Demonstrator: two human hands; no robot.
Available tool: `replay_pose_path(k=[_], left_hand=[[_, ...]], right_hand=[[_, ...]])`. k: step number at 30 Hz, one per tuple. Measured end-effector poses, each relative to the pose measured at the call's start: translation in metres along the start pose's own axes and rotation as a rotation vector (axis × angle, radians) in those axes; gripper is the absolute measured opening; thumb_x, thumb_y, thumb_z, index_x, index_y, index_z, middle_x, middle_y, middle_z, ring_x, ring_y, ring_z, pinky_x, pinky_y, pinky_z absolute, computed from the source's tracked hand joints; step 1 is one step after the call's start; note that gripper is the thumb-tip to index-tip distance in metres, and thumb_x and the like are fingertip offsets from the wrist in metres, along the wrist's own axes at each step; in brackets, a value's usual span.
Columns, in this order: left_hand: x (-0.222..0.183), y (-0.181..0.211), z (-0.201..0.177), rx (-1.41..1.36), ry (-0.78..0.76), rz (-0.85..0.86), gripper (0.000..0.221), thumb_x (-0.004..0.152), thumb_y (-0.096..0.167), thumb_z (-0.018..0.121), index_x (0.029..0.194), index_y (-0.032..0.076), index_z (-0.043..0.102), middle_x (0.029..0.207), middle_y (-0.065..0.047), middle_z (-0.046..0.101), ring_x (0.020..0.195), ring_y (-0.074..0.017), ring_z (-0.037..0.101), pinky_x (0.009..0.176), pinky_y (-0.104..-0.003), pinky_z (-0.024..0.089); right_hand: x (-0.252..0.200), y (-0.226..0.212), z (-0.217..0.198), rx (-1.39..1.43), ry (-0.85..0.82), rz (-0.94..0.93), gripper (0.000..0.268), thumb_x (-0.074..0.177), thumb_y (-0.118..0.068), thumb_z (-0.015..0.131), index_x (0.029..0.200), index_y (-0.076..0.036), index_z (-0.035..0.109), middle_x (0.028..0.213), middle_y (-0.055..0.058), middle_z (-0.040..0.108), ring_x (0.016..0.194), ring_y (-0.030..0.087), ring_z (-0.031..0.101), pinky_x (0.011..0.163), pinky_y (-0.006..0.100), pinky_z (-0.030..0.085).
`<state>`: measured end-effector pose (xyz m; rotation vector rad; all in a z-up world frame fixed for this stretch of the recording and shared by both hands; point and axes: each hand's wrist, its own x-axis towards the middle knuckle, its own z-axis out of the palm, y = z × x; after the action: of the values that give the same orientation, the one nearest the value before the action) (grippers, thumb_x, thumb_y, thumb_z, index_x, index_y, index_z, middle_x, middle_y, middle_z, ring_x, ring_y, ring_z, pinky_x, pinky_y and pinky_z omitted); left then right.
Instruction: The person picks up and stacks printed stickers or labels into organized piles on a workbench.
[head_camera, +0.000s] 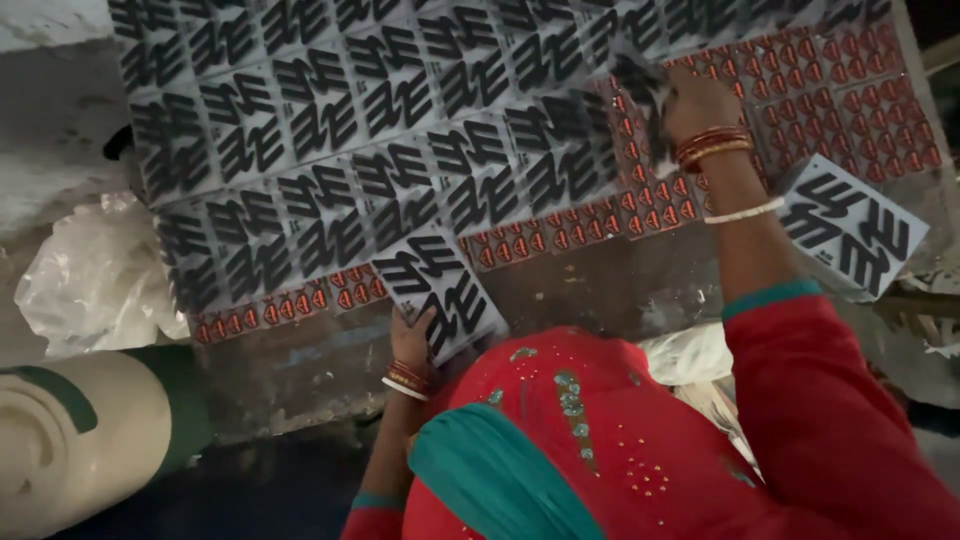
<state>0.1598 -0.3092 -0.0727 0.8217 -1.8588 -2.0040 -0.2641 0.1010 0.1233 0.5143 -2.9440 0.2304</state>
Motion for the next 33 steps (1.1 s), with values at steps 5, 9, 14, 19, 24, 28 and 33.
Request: replay_pose_path(k=[5,9,14,19,24,28,33], left_hand=[[-0.002,0.021,0.009,-0.14,0.006,-0.137,0.06,0.083,0.005,0.078,0.138,0.002,0.053,0.124,-0.008,0.069,0.109,-0.0197,0.067,0.091,-0.033,0.054],[-0.001,0.021,0.01,-0.046,0.017,-0.087,0.055,0.083,0.004,0.08,0.133,-0.002,0.057,0.118,-0.011,0.071,0.105,-0.0205,0.068,0.091,-0.032,0.055],[-0.005,0.023,0.008,0.041,0.009,-0.038,0.054,0.084,0.006,0.08,0.132,-0.002,0.057,0.117,-0.01,0.072,0.104,-0.0193,0.068,0.091,-0.032,0.054],[-0.001,0.016,0.005,-0.056,-0.035,-0.05,0.056,0.084,0.009,0.079,0.134,-0.001,0.054,0.118,-0.009,0.072,0.105,-0.0175,0.068,0.093,-0.031,0.054],[-0.001,0.018,0.004,0.055,-0.063,0.01,0.059,0.084,0.011,0.081,0.134,-0.002,0.054,0.118,-0.011,0.071,0.105,-0.0189,0.067,0.093,-0.032,0.053],[-0.004,0.02,0.005,0.074,-0.053,-0.004,0.058,0.084,0.014,0.081,0.134,-0.001,0.055,0.117,-0.012,0.072,0.106,-0.0201,0.067,0.093,-0.033,0.054],[-0.005,0.033,0.003,0.131,-0.051,-0.022,0.066,0.084,0.015,0.081,0.14,-0.001,0.05,0.126,-0.012,0.068,0.113,-0.0215,0.066,0.095,-0.034,0.053]], right_hand=[[-0.002,-0.038,-0.013,0.479,-0.073,-0.021,0.038,0.097,-0.027,0.068,0.125,-0.002,0.069,0.108,0.025,0.073,0.095,0.041,0.07,0.084,0.054,0.054],[0.013,-0.015,0.096,-0.088,-0.38,0.08,0.036,0.105,-0.027,0.057,0.107,0.0,0.081,0.114,0.028,0.075,0.105,0.042,0.073,0.095,0.051,0.057],[-0.005,-0.01,0.113,0.082,-0.399,0.276,0.05,0.102,-0.042,0.054,0.121,0.0,0.072,0.128,0.031,0.066,0.113,0.047,0.066,0.092,0.055,0.054],[0.01,-0.109,-0.012,0.327,-0.489,0.672,0.089,0.101,-0.077,0.052,0.125,0.008,0.065,0.131,0.035,0.058,0.123,0.047,0.055,0.1,0.05,0.046],[0.016,-0.085,0.045,0.765,-0.451,0.73,0.079,0.086,-0.063,0.065,0.128,0.003,0.065,0.127,0.022,0.071,0.115,0.036,0.072,0.093,0.051,0.053],[0.024,-0.072,0.056,0.635,-0.555,0.596,0.079,0.092,-0.067,0.065,0.137,-0.002,0.062,0.136,0.023,0.062,0.122,0.036,0.062,0.1,0.045,0.045],[0.006,-0.129,-0.005,0.917,-0.519,0.861,0.077,0.083,-0.058,0.075,0.141,-0.009,0.061,0.152,0.018,0.04,0.136,0.037,0.041,0.102,0.055,0.045]])
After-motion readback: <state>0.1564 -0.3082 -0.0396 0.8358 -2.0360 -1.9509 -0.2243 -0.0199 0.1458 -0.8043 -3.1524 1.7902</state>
